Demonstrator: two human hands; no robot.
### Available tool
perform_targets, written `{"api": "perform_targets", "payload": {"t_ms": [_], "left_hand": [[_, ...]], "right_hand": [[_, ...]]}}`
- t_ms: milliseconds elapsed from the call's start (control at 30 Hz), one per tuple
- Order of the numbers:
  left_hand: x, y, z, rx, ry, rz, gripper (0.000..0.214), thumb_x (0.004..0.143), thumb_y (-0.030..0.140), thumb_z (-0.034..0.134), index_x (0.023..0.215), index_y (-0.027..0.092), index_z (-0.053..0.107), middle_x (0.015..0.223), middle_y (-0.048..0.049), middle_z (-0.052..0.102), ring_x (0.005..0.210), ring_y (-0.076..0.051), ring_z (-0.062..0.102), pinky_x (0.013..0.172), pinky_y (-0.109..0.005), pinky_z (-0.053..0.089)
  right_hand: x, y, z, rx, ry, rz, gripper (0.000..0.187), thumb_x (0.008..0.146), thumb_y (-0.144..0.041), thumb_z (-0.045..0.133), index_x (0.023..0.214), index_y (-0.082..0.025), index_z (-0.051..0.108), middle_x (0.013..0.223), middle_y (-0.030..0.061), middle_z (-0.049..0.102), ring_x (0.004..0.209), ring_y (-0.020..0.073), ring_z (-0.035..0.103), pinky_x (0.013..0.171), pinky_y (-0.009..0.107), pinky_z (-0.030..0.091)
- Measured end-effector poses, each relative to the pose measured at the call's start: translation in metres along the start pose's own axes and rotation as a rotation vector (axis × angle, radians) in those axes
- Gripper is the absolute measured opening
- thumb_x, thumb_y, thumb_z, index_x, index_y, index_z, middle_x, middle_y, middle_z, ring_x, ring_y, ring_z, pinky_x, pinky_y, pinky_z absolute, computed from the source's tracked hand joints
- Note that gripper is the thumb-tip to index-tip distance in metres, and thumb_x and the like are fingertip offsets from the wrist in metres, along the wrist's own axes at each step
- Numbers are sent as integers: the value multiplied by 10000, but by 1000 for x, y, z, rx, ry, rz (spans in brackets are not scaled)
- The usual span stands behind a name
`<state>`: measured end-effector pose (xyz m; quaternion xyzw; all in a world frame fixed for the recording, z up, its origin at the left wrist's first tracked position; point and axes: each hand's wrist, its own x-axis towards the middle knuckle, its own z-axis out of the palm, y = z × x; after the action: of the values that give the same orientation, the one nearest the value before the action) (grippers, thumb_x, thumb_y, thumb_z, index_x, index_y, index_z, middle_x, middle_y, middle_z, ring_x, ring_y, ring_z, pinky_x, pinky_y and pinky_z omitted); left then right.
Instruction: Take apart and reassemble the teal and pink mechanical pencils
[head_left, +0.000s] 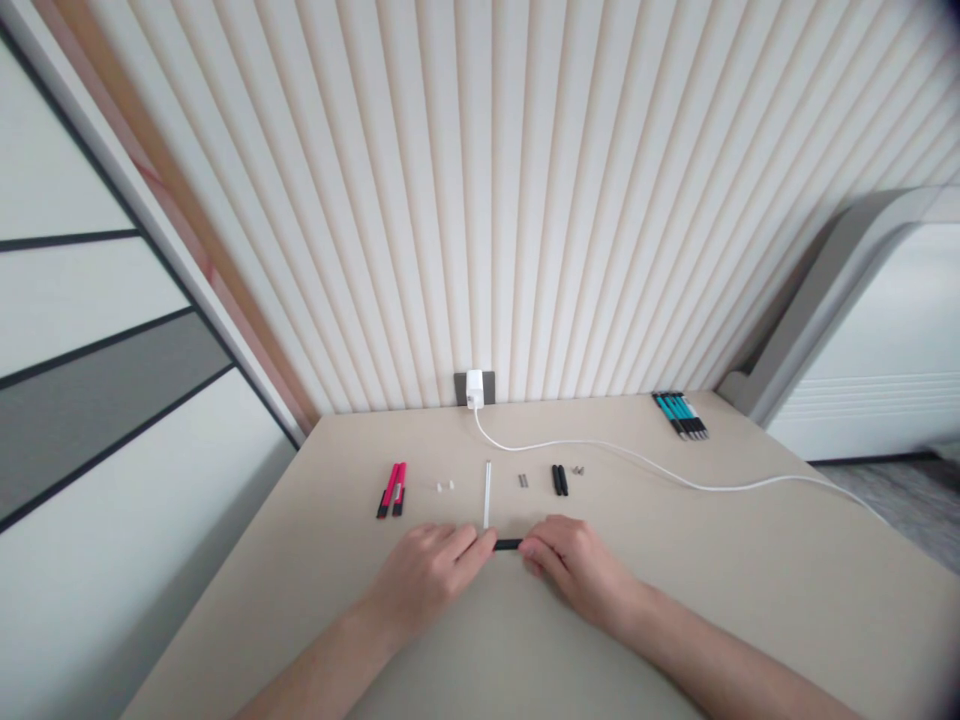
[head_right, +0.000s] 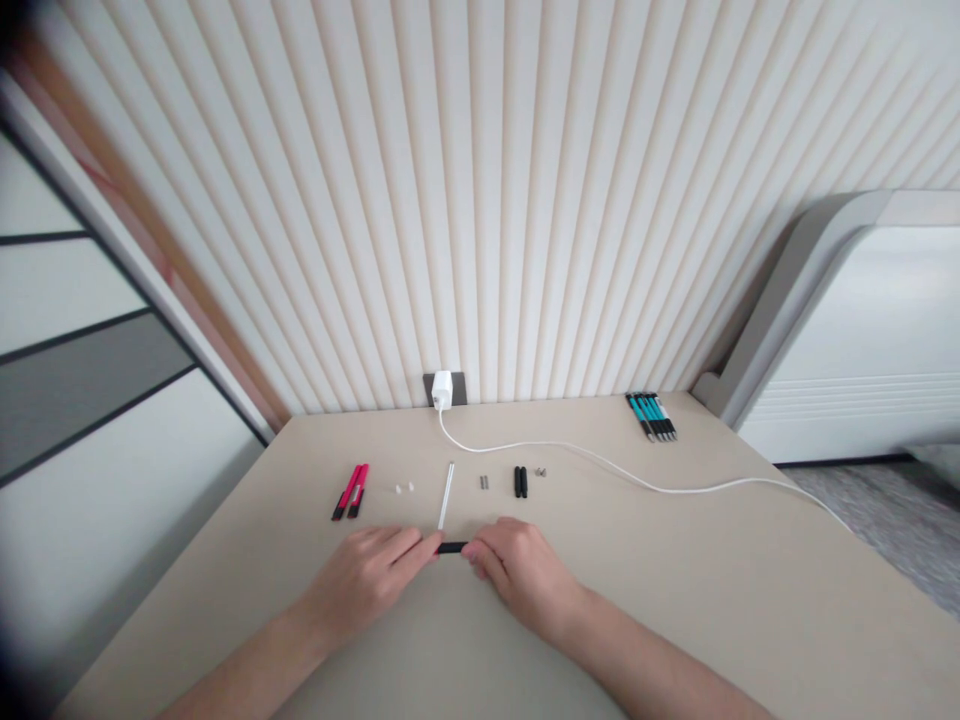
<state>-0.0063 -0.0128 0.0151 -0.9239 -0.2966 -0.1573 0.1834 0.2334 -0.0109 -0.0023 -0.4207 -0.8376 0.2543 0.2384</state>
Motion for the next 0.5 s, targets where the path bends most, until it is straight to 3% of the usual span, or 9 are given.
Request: {"api": "perform_targets", "payload": {"t_ms": [200, 367, 500], "left_hand": [[1, 3, 4, -61, -38, -91, 203, 1012, 220, 404, 1019, 185, 604, 690, 18, 577, 588, -124, 611, 499, -268, 398], [0, 4, 5, -64, -47, -136, 205, 1010, 230, 411, 986, 195, 611, 684, 19, 569, 602, -136, 611, 512, -267, 397], [-1, 3, 6, -71, -60, -139, 210, 1009, 223, 410, 992, 193, 617, 684, 19, 568, 600, -136, 608, 504, -265, 392]], "right_hand": [[1, -1, -5, 81, 122, -81, 259, 967, -400, 513, 980, -206, 685, 866, 61, 684, 814, 189, 600, 752, 301, 455], [3, 2, -3, 94, 64, 2, 390, 1015, -345, 377, 791, -188, 655, 741, 40, 646, 720, 163, 574, 701, 282, 433], [4, 2, 0, 177, 111, 29, 217, 957, -349, 514, 901, -195, 656, 817, 28, 649, 729, 152, 573, 686, 258, 439]]}}
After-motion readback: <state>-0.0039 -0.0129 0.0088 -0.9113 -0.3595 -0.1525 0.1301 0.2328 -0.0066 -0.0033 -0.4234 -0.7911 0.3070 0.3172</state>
